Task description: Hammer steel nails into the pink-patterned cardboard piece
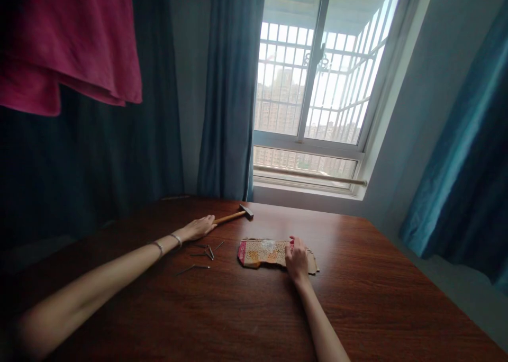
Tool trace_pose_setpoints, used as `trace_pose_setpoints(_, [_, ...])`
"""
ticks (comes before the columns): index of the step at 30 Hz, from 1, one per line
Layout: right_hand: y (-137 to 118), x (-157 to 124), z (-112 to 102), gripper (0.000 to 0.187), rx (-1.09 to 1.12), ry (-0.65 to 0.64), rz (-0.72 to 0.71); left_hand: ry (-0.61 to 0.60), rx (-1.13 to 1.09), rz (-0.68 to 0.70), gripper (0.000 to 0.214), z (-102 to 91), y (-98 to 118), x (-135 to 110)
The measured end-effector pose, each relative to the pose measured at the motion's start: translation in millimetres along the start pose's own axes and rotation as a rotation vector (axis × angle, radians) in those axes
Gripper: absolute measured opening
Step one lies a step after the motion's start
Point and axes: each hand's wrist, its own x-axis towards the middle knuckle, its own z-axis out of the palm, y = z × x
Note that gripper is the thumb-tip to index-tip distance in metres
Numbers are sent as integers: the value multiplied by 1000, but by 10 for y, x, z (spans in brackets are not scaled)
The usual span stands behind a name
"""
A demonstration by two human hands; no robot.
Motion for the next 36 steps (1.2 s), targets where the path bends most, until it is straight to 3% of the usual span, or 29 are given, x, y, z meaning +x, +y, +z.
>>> trace_pose_setpoints(9, [55, 13, 44, 31, -36, -34, 13, -6, -29, -61, 34, -17, 9, -25])
trace_pose_setpoints(15, [56, 20, 51, 29, -85, -54, 5, 145, -102, -151, 29, -217, 51, -184])
trace_pose_setpoints(18, [43, 22, 47, 29, -120, -70, -3, -33, -231, -174, 24, -332, 57, -417])
trace_pose_setpoints(21, [26, 16, 42, 29, -153, -88, -19, -348, -392, -18, 26, -451, 71, -747])
trace_pose_setpoints(24, [8, 5, 34, 30, -173, -94, -36, -507, -474, 91, 27, -565, 117, -1051])
trace_pose_setpoints(30, [2, -10, 40, 32, -196, -101, -38, -406, -417, 110, 13, -576, 210, -1249])
trace_pose_setpoints(36, [12, -29, 54, 30, -243, -101, -45, -324, -376, 146, 8, -513, 314, -1064])
